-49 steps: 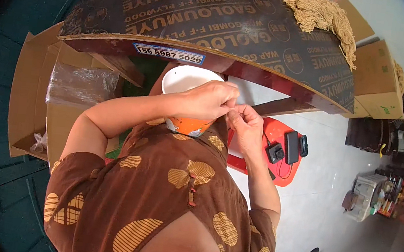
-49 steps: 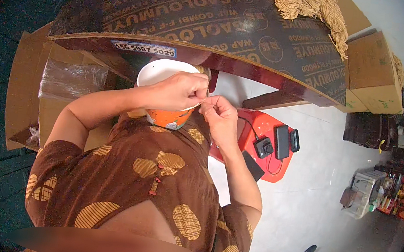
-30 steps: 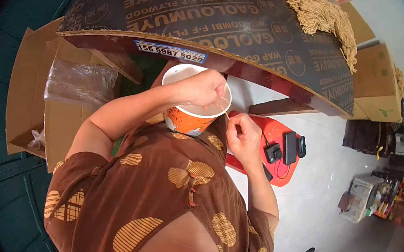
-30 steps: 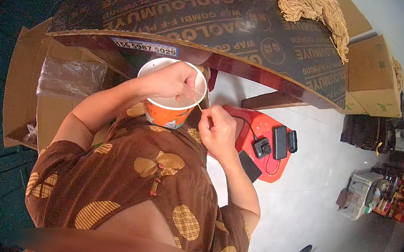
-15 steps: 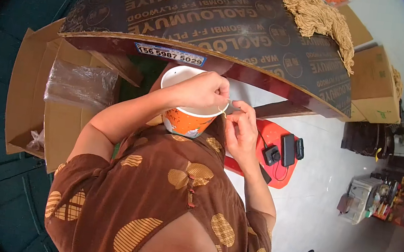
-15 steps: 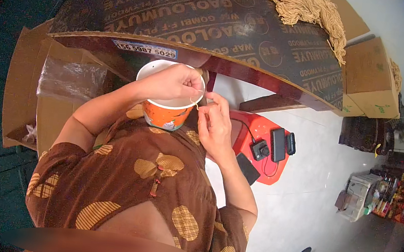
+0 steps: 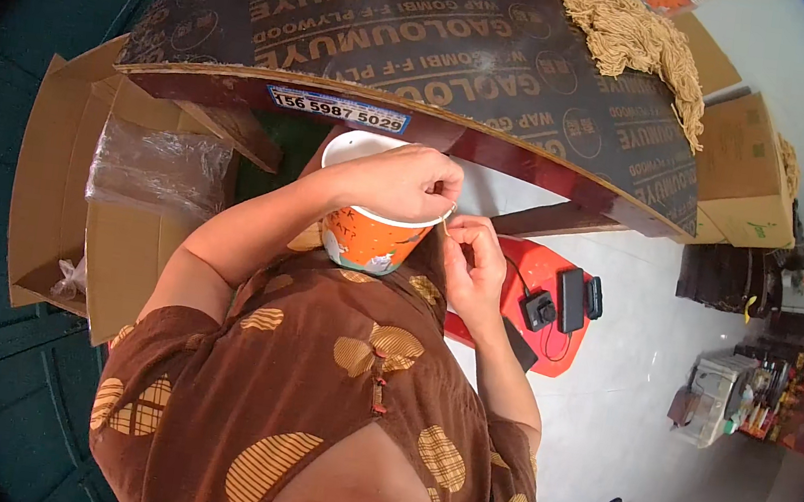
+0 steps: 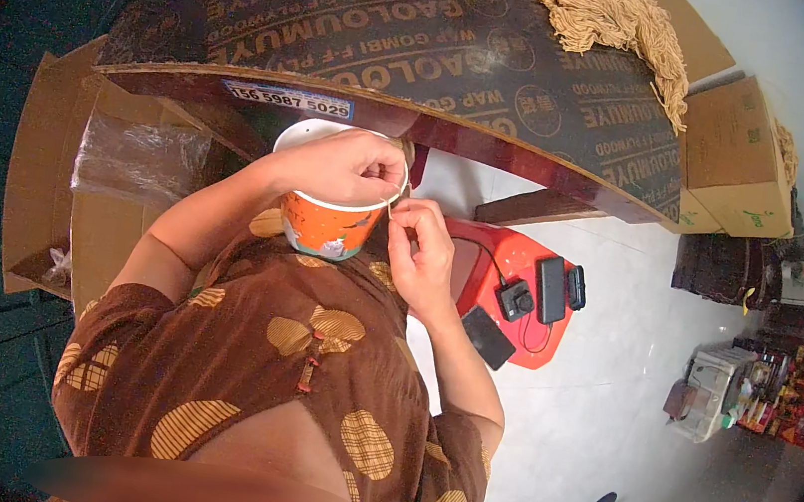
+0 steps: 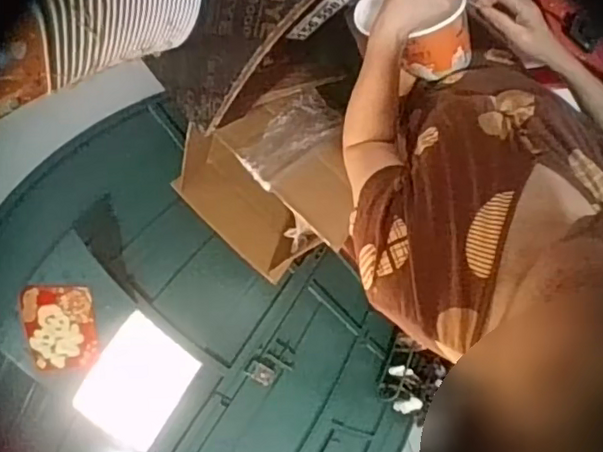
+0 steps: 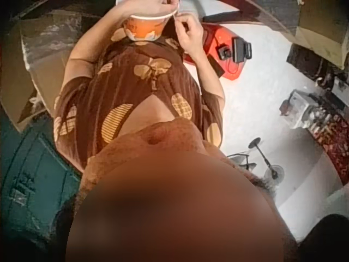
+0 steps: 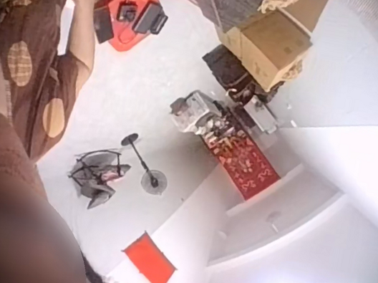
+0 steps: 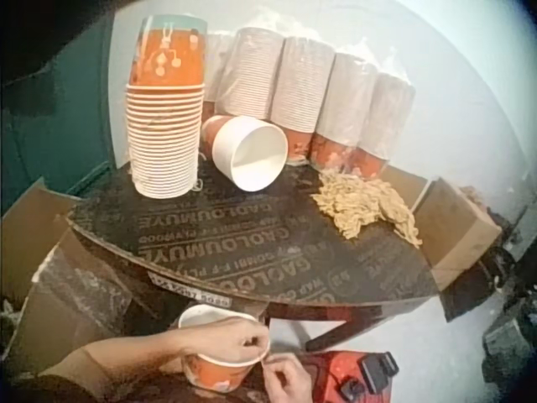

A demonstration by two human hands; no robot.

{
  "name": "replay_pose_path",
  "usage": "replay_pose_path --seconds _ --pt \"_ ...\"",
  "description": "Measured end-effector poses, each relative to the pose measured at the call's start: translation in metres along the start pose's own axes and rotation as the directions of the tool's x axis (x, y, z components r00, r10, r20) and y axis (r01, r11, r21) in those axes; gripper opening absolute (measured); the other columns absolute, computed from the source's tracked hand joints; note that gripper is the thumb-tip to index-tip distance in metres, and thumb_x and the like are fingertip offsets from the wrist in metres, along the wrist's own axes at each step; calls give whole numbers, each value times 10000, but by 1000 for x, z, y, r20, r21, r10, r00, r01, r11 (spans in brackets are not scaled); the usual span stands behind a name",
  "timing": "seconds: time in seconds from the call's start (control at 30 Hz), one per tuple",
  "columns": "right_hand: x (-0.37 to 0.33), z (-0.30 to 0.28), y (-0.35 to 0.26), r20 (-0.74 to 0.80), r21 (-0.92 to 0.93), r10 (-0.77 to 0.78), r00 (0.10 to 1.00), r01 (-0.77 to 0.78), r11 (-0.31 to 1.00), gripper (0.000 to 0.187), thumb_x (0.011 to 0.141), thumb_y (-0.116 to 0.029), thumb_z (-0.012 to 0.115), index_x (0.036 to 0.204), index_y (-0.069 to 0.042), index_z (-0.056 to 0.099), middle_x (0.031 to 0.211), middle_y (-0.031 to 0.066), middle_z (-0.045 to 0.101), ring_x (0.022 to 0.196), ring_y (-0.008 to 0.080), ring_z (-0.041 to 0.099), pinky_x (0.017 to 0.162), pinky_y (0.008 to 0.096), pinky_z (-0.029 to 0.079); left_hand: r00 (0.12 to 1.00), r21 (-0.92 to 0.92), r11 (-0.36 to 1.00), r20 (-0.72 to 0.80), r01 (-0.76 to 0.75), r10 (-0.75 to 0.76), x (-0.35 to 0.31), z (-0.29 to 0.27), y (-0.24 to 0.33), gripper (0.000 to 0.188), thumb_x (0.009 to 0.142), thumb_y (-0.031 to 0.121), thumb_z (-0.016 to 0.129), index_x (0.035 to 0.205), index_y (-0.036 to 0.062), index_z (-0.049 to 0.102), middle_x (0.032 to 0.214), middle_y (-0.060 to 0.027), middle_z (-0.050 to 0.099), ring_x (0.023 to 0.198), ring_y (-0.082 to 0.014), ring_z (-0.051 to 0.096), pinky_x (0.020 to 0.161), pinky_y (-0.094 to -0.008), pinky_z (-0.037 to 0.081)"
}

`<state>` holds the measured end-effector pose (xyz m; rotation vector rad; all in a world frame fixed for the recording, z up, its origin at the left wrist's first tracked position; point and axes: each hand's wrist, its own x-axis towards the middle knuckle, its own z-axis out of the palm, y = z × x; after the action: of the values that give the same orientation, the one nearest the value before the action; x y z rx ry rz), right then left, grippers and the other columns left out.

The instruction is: Manually attaching string handles to paper buckets.

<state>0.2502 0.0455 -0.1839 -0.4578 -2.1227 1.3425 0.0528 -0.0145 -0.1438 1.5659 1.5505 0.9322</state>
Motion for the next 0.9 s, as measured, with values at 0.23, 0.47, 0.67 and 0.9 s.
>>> replay_pose_path --seconds 0.23,0.47,0.67,0.9 --pt "1 4 3 -101 -108 -159 982 148 983 92 823 40 602 884 -8 552 1064 118 561 787 146 550 648 251 447 983 244 956 -45 -161 177 -2 2 3 106 781 82 585 764 -22 597 814 -180 614 780 -369 606 690 -446 466" --pt "-5 12 14 -84 170 14 996 1 985 87 849 57 578 902 -7 554 1070 100 555 770 102 536 639 232 447 967 339 920 -90 -196 239 -8 3 14 110 790 99 588 755 -4 610 791 -163 592 760 -367 601 688 -462 466" --pt "-5 13 15 -78 298 42 996 -17 954 64 886 54 545 894 -9 541 1016 63 558 717 56 497 594 190 424 964 294 933 -103 -208 247 -10 2 17 107 792 102 587 753 6 612 784 -153 593 754 -360 603 684 -459 468" --pt "-6 16 6 -36 441 214 976 -177 880 20 940 0 507 928 -15 509 876 38 605 605 27 464 508 177 384 955 436 873 -87 -219 283 -16 2 15 122 793 95 582 738 -12 595 789 -173 600 748 -369 605 687 -462 471"
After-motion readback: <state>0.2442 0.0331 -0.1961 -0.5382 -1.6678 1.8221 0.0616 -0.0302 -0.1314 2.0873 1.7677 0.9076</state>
